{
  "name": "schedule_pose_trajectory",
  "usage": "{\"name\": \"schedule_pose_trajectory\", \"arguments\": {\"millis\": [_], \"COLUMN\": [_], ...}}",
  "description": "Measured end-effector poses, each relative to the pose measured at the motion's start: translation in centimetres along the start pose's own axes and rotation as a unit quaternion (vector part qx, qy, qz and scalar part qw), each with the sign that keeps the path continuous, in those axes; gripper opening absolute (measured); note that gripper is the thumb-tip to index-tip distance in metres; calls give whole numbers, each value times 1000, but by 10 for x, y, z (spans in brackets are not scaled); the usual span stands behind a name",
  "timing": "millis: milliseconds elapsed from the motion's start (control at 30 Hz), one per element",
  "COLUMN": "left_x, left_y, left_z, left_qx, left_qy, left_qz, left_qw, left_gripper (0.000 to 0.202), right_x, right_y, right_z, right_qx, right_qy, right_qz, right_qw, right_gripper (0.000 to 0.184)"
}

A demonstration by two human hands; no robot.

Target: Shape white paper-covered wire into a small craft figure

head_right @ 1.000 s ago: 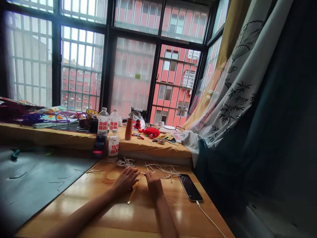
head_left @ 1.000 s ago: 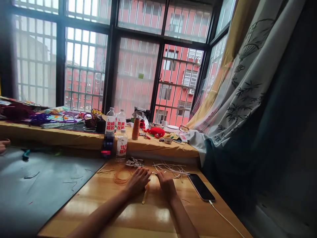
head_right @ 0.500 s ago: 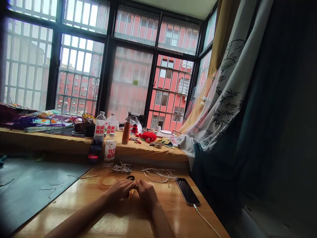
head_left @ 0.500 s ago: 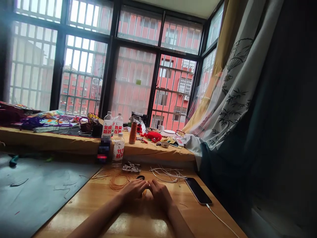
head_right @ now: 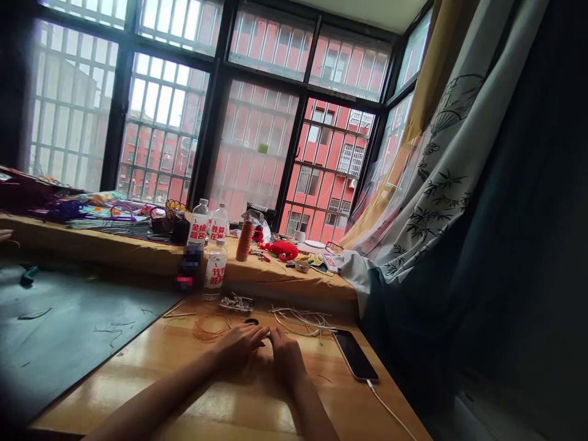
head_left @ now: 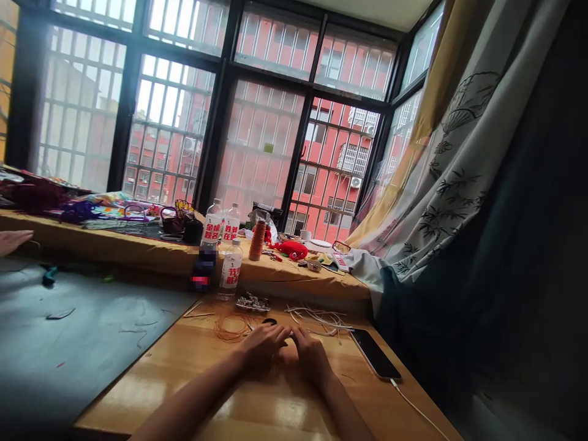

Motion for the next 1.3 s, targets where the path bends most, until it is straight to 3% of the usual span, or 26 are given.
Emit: {"name": "schedule_pose_trajectory", "arguments": {"millis": [133, 333, 533, 667, 800, 900, 1067, 1200, 1300], "left_x": [0, -15, -7, -1, 1, 1, 11, 14, 14], "left_y": [-3, 0, 5, 1, -7, -17, -33, -36, -35], "left_z": [3, 0, -5, -3, 1, 1, 5, 4, 3], "left_qx": [-19, -55, -72, -88, -131, -191, -308, -302, -289], "left_qy": [-15, 13, 36, 95, 135, 134, 112, 92, 75], "left_qz": [69, 131, 153, 204, 277, 354, 478, 550, 581], "left_qw": [997, 990, 985, 970, 942, 906, 815, 773, 757], "left_gripper": [30, 25, 34, 20, 19, 22, 22, 24, 26], "right_x": [-1, -1, -2, -1, 3, 11, 25, 29, 33], "right_y": [1, 11, 20, 13, 8, 11, 13, 13, 9], "right_z": [0, -3, -5, -6, -10, -14, -16, -14, -11], "right_qx": [7, 12, 138, 166, 135, 145, 175, 193, 186], "right_qy": [17, 76, 87, 70, 53, 21, -52, -77, -142], "right_qz": [-68, -159, -299, -315, -316, -364, -514, -584, -602], "right_qw": [998, 984, 940, 932, 938, 920, 838, 785, 763], "right_gripper": [31, 26, 38, 41, 41, 43, 45, 38, 33]}}
Point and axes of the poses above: each hand's wrist, its own z-axis away from the middle knuckle, its own x-axis out of the palm, y = z × x, the point moved 5 cm from there along -z, towards the middle knuckle, and after that the axes turned 2 degrees about -y, right-handed, at the moved point
